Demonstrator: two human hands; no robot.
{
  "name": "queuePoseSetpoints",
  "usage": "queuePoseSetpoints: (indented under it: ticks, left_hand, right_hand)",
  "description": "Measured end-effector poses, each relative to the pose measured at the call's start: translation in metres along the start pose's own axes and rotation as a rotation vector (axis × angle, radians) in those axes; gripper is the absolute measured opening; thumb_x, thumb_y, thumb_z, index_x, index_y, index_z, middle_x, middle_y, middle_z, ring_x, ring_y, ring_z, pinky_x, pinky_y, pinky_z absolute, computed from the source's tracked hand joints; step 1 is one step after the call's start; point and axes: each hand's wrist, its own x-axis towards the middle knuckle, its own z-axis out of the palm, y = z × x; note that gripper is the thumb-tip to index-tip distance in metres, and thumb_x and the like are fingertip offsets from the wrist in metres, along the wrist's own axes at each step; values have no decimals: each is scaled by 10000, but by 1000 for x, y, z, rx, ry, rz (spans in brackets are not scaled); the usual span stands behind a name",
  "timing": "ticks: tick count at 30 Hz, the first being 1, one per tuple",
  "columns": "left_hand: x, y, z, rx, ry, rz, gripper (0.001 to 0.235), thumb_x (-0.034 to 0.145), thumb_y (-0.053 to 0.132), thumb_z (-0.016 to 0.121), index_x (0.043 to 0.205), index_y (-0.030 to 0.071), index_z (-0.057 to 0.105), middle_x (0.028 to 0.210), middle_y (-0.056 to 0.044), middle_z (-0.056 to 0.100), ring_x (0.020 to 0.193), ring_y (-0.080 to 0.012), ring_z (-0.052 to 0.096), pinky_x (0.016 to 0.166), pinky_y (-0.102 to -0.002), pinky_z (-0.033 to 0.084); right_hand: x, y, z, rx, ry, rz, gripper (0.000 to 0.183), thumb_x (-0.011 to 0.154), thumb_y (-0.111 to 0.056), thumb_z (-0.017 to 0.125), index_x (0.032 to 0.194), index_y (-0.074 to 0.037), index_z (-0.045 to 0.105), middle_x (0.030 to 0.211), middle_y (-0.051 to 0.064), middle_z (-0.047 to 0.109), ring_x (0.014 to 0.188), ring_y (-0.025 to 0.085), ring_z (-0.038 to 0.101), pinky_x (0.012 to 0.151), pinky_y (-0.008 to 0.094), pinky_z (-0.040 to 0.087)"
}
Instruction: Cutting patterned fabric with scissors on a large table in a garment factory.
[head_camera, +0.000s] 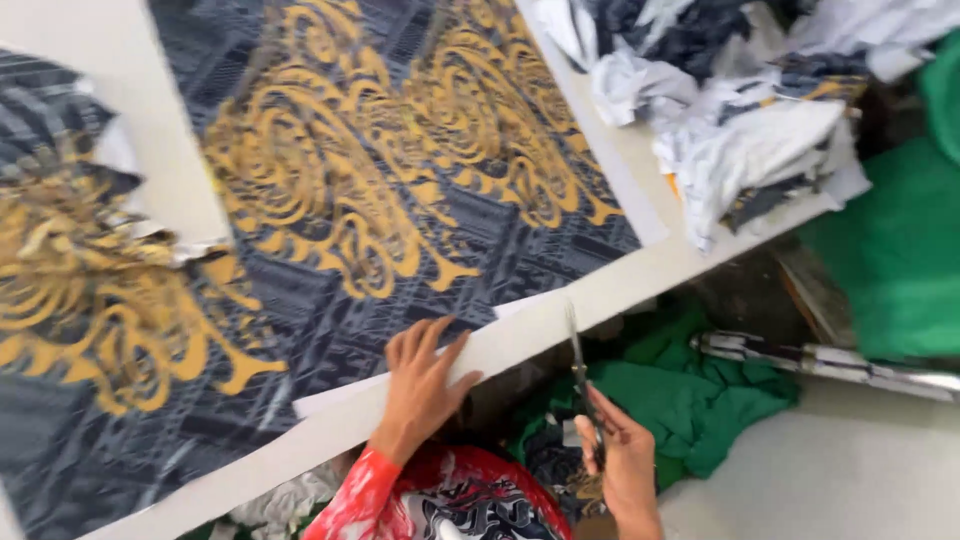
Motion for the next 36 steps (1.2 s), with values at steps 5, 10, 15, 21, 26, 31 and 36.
queuePoseSetpoints:
  ticks: [5,10,15,21,26,31,36]
  left_hand:
    - [-6,23,-14,122,-191,-82,567,878,528,702,1351,226,617,1490,-70,504,1320,-313,455,1023,-521,355]
    - [-3,35,-14,163,-249,-182,550,885,594,644,1341,287,620,1520,-39,486,1365,-278,434,1043,-506,300]
    - [23,34,-13,142,-147,-112,550,901,483,731,1366,223,595,1434,-114,510,1280,-324,458,984,-500,326]
    - [24,24,-10,142,-169,-74,502,918,471,727,1341,227,612,1440,-143,475,1271,-339,451,1017,-521,309]
    - [27,23,-18,169,-201,-36,568,939,593,641,1369,227,581,1446,-129,473,1267,-325,462,997,-488,315]
    - [25,19,-14,188,-254,-20,722,849,662,709,1394,216,552,1471,-135,453,1286,-326,446,1006,-479,314]
    - [32,21,-14,347,-315,29,790,786,585,774,1481,344,487,1488,-131,429,1293,-299,454,998,-454,320]
  right_hand:
    - [11,-17,-31,-12,-45,56,638,808,-16,792,1432,-34,662,568,72,522,395,146,377,331,284,356]
    - [26,-15,-33,5,-120,11,650,800,-29,792,1430,5,635,499,67,508,375,129,364,326,262,391]
    - [32,2,-35,117,-247,7,574,839,38,733,1405,35,634,692,101,658,378,86,473,288,196,387]
    - [36,24,-56,35,-482,5,917,784,-542,738,1473,30,540,576,75,585,375,68,393,250,223,316]
    - [33,50,-66,47,-398,283,748,739,-90,820,1448,31,614,719,161,651,389,131,413,310,239,267]
    - [29,52,-53,68,-435,287,654,765,-47,781,1396,63,647,469,104,538,319,132,388,266,269,235]
    - [54,44,-33,85,-561,167,742,785,-267,831,1417,56,615,732,141,667,368,101,404,308,219,271]
